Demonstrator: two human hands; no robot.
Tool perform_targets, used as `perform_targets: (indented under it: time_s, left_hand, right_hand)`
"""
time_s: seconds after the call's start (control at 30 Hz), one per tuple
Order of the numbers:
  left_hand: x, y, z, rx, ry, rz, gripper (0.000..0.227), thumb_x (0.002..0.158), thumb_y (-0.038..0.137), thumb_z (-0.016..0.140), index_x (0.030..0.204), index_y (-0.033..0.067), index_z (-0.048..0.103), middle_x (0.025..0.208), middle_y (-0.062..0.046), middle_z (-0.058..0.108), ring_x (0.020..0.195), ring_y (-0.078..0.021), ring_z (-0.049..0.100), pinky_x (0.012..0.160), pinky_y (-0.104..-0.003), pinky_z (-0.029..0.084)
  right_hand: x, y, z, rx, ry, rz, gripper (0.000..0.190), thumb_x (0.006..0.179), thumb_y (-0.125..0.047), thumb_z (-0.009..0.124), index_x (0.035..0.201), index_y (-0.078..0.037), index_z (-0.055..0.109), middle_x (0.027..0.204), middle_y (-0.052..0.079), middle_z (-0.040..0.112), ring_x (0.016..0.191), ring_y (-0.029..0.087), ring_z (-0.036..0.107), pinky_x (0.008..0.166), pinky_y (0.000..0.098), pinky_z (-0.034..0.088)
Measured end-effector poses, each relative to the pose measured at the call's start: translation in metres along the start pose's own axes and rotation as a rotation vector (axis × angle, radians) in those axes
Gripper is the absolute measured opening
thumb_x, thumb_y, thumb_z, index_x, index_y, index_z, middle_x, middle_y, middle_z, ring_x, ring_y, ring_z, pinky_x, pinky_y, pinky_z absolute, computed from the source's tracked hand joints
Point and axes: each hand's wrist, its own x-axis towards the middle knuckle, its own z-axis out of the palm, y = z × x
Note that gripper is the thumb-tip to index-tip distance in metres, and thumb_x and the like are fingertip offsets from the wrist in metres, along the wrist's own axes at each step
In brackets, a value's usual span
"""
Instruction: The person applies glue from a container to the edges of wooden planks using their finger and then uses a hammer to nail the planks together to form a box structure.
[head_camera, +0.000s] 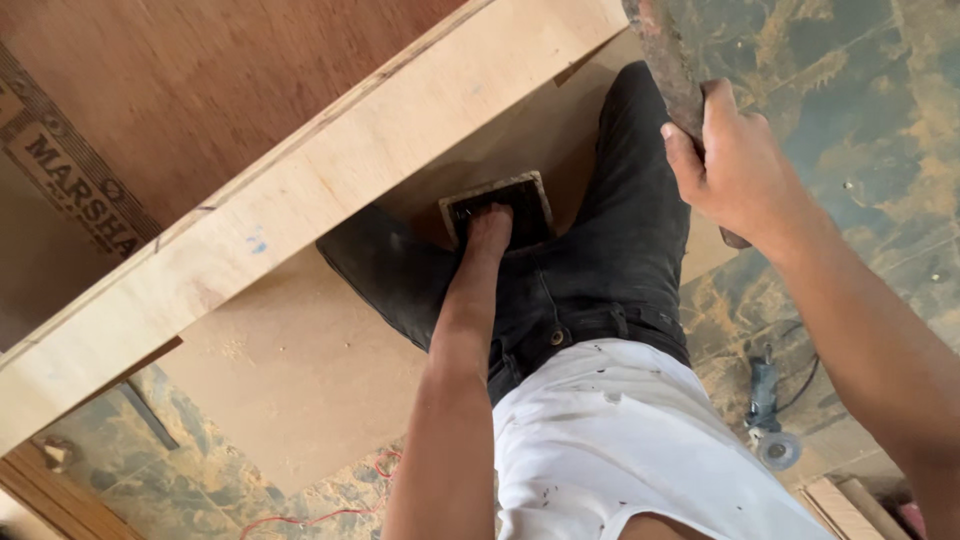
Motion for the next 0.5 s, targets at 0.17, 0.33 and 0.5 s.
perform_targets:
  time_s: [0.17,0.33,0.5]
  left_hand:
    - [0.006,-0.003,-0.028,-0.111,-0.249,-0.225,0.035,0.087,-0.001,0.07,0.121,0.0031,0.07,0.127,-0.025,0.063,0.116,-0.0399,0.063,0.092,-0.048,0.056]
    - [-0.028,0.004,-0.06,-0.413,-0.065,-0.166,0.019,0.09,0.012,0.073,0.106,0.0033,0.077,0.105,-0.019,0.073,0.101,-0.0346,0.071,0.088,-0.045,0.057]
    - [-0.091,0.041,-0.118,-1.218,0.132,0.038,0.013,0.093,0.009,0.069,0.103,-0.0002,0.067,0.088,-0.01,0.073,0.077,-0.0146,0.071,0.068,-0.03,0.059]
  right_hand:
    - [0.0,-0.001,0.003,0.016,-0.004,0.045,0.035,0.109,-0.017,0.061,0.121,0.013,0.047,0.065,0.026,0.06,0.065,0.046,0.067,0.057,0.0512,0.052]
    - [0.001,0.005,0.002,0.017,-0.007,0.0,0.037,0.111,-0.018,0.061,0.123,0.014,0.046,0.066,0.025,0.059,0.064,0.045,0.066,0.057,0.05,0.051]
    - [0.002,0.009,-0.003,0.042,-0.049,0.069,0.035,0.109,-0.021,0.06,0.121,0.009,0.048,0.067,0.025,0.061,0.06,0.042,0.067,0.058,0.0502,0.051]
